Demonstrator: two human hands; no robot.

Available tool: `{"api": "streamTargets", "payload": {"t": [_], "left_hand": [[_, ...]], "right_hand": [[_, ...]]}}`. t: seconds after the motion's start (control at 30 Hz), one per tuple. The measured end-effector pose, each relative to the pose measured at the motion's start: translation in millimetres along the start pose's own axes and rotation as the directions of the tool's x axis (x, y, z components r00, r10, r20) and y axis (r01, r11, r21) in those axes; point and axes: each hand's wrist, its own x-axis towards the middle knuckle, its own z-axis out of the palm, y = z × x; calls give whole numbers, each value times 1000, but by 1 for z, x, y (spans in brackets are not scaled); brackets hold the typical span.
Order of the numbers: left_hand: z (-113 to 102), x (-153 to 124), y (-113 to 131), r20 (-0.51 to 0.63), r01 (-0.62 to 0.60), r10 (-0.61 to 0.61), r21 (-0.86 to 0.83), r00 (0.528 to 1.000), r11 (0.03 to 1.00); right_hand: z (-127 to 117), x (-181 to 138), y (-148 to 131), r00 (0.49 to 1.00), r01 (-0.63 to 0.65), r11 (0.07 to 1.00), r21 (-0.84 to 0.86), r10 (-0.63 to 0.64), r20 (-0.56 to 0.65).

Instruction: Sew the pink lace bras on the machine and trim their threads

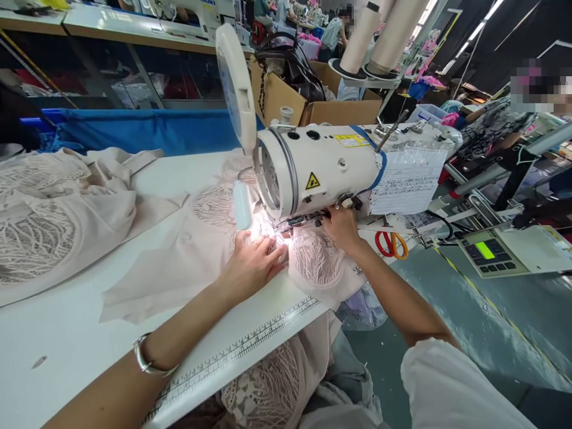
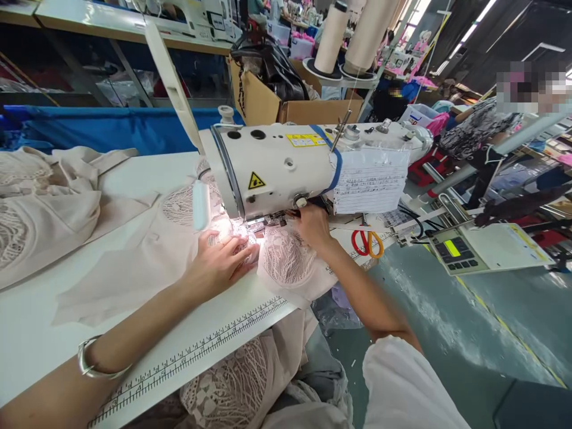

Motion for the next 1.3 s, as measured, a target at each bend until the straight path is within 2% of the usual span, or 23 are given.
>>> {"api": "streamTargets", "payload": {"t": [0.1, 0.2, 0.33, 0.47, 0.57, 0.7, 0.77, 0.83, 0.97, 1.1, 1.3], "left_hand": [[0, 0, 0, 24, 4, -4, -10, 1000, 1000], [1, -1, 1, 40, 8, -7, -29, 999, 1000], [-3, 0, 6, 100, -17, 20, -39, 995, 999], [-12, 3, 10, 235, -97, 113, -77, 965, 992], [-17, 3, 11, 288, -115, 120, -37, 950, 993], [-19, 2, 11, 344, 2, 17, -55, 939, 999], [-20, 2, 11, 344, 49, -16, -87, 939, 995], [-22, 3, 11, 339, 53, -15, -102, 941, 993], [-25, 6, 12, 375, 59, -28, -72, 927, 996], [-23, 8, 13, 395, 88, -72, -22, 916, 996], [-19, 6, 13, 356, 57, -64, 32, 932, 998]], "right_hand": [[2, -14, -25, 996, 79, 997, -12, -78, 32], [7, -17, -45, 984, 109, 994, -7, -106, 144], [12, -15, -51, 949, 141, 989, -52, -120, 293], [14, -14, -41, 941, 239, 965, -103, -204, 270], [20, -10, -35, 941, 246, 967, -73, -220, 256], [34, -4, -30, 956, 169, 985, 14, -167, 242], [36, -4, -26, 956, 178, 983, 38, -182, 230], [34, -7, -21, 937, 265, 963, 48, -269, 225], [18, -18, -10, 851, 466, 879, 100, -476, 222], [10, -21, -10, 766, 614, 789, -11, -593, 248], [15, -19, -17, 772, 617, 780, -102, -575, 272]]}}
